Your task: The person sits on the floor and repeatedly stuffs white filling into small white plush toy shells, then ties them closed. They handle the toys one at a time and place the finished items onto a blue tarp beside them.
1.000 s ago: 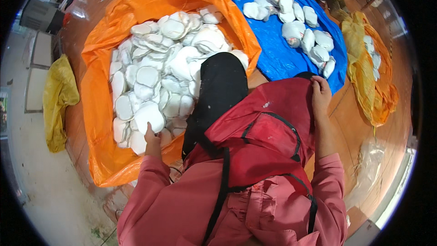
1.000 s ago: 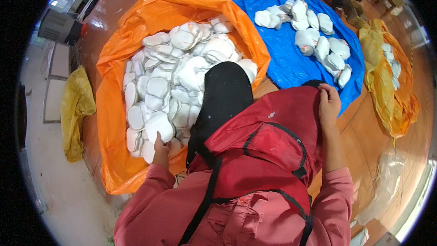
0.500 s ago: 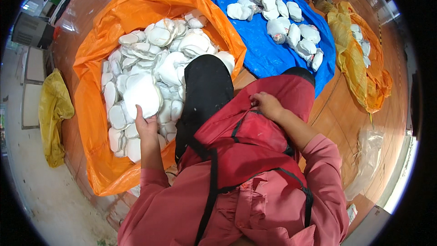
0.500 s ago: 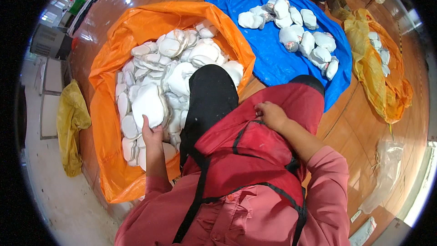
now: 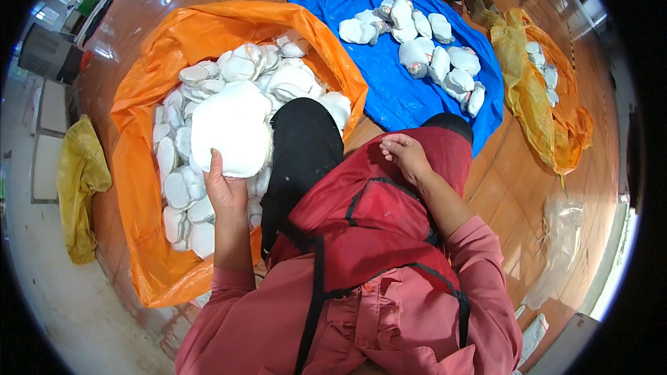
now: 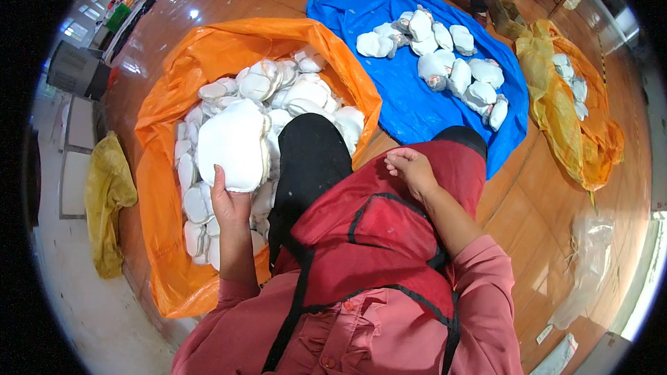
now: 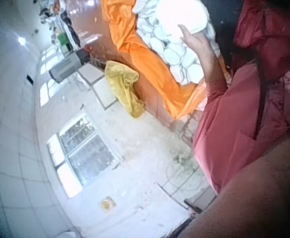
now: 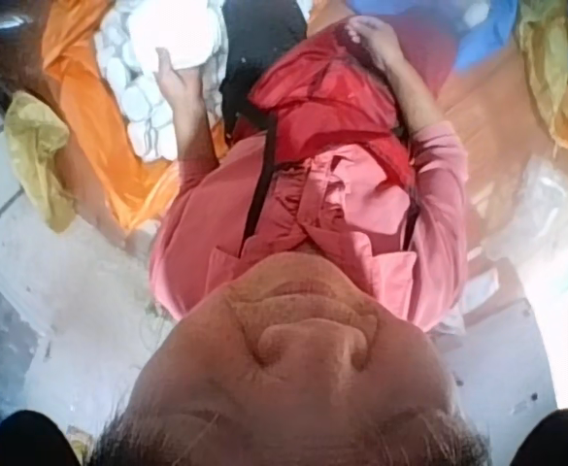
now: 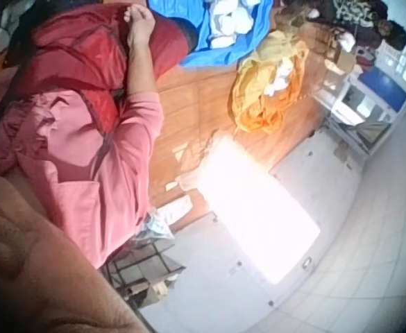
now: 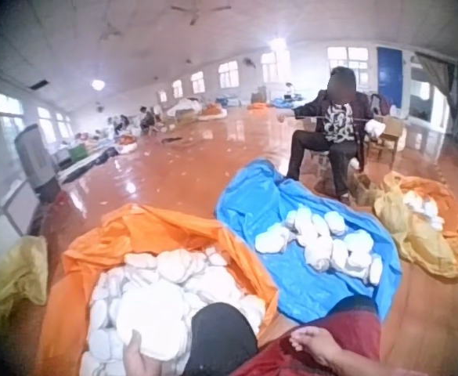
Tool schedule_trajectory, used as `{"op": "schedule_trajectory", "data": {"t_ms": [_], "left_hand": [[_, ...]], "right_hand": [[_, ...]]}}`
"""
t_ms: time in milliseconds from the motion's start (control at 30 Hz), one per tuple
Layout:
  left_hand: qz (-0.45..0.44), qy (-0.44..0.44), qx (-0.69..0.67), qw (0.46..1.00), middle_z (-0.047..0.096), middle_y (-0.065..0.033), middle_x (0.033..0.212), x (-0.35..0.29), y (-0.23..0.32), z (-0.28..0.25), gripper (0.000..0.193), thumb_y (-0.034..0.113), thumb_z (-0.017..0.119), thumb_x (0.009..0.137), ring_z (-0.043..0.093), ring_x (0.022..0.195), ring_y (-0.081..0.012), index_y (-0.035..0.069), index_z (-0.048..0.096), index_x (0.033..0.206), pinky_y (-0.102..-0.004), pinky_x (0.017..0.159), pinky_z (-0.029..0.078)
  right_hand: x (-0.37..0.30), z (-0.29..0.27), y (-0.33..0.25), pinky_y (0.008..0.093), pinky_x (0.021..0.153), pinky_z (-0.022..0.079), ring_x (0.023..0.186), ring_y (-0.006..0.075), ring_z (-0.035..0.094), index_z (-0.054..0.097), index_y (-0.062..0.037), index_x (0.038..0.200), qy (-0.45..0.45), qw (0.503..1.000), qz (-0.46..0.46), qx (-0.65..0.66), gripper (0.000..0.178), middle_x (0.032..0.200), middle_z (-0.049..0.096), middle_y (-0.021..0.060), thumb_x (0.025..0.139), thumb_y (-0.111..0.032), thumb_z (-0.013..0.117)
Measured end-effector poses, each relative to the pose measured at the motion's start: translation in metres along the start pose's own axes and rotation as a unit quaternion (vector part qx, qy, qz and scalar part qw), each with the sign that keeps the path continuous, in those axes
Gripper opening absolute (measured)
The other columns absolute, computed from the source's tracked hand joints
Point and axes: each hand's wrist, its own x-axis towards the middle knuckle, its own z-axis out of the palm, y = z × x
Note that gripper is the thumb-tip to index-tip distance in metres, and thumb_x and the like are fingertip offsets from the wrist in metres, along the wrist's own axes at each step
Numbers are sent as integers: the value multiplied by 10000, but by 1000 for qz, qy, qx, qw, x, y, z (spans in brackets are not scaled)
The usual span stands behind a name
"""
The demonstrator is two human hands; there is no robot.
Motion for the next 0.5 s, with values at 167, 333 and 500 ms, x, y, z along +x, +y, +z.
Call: {"op": "schedule_trajectory", "data": {"t_ms": [167, 333, 500], "left_hand": [[17, 51, 11, 998, 478, -143, 1371, -6, 10, 2, 525, 144, 573, 945, 490, 1243, -294, 17, 358, 1406, -466, 1046, 415], [77, 54, 102, 990, 514, -158, 1303, -13, 16, -2, 501, 100, 612, 915, 533, 1177, -275, -5, 396, 1356, -408, 993, 461], [134, 71, 196, 969, 557, -154, 1219, -26, 25, 19, 464, 44, 659, 873, 578, 1074, -236, -23, 435, 1273, -364, 914, 498]], "right_hand": [[6, -1, 11, 230, 686, 483, 753, 107, 593, 638, -9, 972, 33, 989, -108, -97, 99, 855, 649, 35, 887, -59, 627], [19, 15, -2, 258, 782, 497, 915, 148, 612, 599, 23, 1150, 20, 976, -129, -175, 269, 1018, 651, 82, 888, -33, 610], [36, 10, -8, 306, 920, 486, 1164, 223, 558, 478, 16, 1351, 49, 972, -115, -200, 464, 1290, 567, 145, 900, -18, 579]]}}
